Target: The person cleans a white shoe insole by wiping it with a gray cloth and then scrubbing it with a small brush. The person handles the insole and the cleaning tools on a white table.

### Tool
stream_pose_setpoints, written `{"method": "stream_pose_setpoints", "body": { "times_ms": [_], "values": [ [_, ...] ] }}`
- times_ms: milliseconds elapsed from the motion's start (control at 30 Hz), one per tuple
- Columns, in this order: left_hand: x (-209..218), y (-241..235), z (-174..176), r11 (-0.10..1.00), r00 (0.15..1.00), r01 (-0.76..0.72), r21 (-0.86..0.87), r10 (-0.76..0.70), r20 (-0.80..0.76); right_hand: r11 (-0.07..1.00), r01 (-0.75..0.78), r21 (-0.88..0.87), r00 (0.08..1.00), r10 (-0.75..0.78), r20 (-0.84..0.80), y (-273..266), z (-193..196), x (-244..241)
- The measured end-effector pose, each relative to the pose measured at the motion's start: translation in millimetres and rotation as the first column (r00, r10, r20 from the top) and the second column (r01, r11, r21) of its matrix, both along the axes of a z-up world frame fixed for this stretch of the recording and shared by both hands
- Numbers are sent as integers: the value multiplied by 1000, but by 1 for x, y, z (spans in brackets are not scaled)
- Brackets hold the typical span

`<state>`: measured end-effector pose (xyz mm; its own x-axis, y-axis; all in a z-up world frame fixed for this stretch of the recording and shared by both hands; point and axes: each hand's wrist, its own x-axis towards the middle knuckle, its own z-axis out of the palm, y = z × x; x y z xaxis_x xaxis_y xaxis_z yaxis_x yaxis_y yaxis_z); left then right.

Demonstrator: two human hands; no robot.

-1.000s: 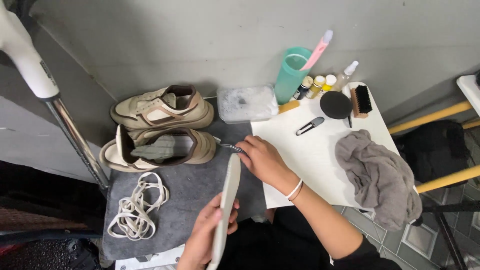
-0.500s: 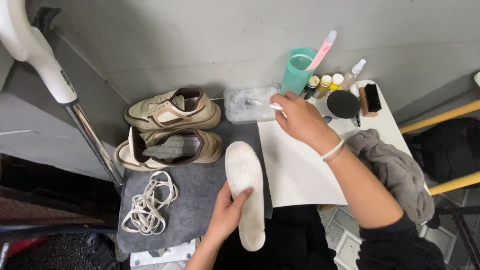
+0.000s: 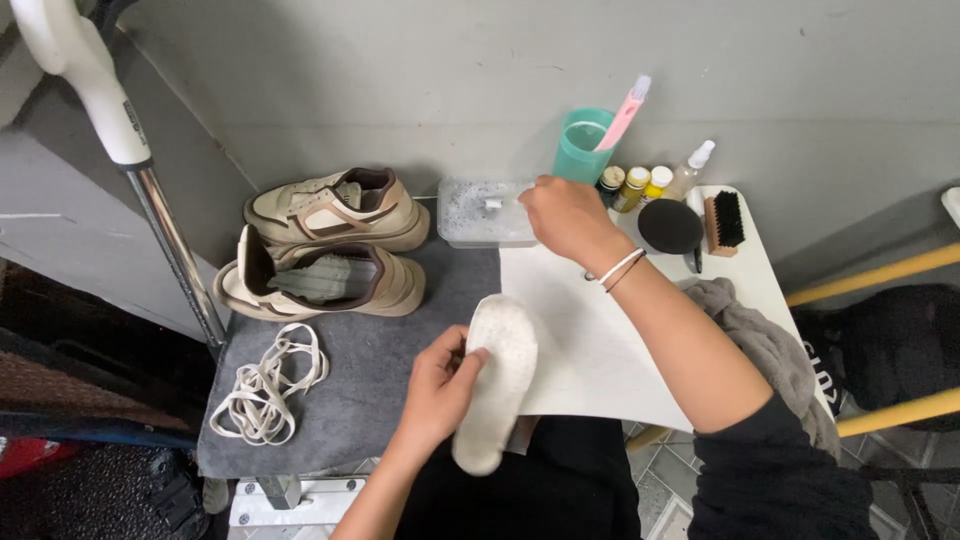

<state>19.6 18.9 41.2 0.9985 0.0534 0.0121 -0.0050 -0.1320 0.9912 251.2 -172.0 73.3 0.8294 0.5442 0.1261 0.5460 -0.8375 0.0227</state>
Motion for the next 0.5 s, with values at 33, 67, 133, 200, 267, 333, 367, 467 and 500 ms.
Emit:
{"method": "stream_pose_setpoints", "body": {
  "times_ms": [33, 67, 133, 200, 267, 333, 367, 467, 500],
  "values": [
    [3, 0, 4, 1000, 1000, 1, 2, -1, 1, 1000, 1, 2, 1000, -1, 1, -6, 9, -4],
    [5, 1, 8, 999, 999, -34, -25, 34, -8, 994, -4, 109, 999, 10, -47, -12, 18, -9],
    [10, -1, 10, 997, 998, -65, -51, 64, -18, 976, -1, 216, 995, 22, -94, -19, 28, -16],
    [13, -3, 8, 984, 989, -143, -104, 147, 27, 981, -89, 170, 996, 91, 0, -19, 31, -22],
    [9, -9, 7, 972, 984, -161, -169, 172, 49, 986, -114, 119, 992, 107, 63, -14, 9, -16],
    [1, -14, 20, 955, 976, -185, -232, 207, 73, 987, -143, 67, 983, 133, 130, -8, -5, -6],
    [-7, -16, 31, 942, 968, -230, -243, 247, 42, 988, -144, 57, 981, 135, 141, -6, -11, -2],
    [-20, -25, 24, 900, 947, -321, -295, 307, -95, 988, -125, 88, 989, 118, 85, -7, -3, 2],
    [-26, -30, 14, 867, 926, -369, -334, 313, -210, 988, -95, 122, 995, 95, 5, -9, 1, -1]
  ]
}}
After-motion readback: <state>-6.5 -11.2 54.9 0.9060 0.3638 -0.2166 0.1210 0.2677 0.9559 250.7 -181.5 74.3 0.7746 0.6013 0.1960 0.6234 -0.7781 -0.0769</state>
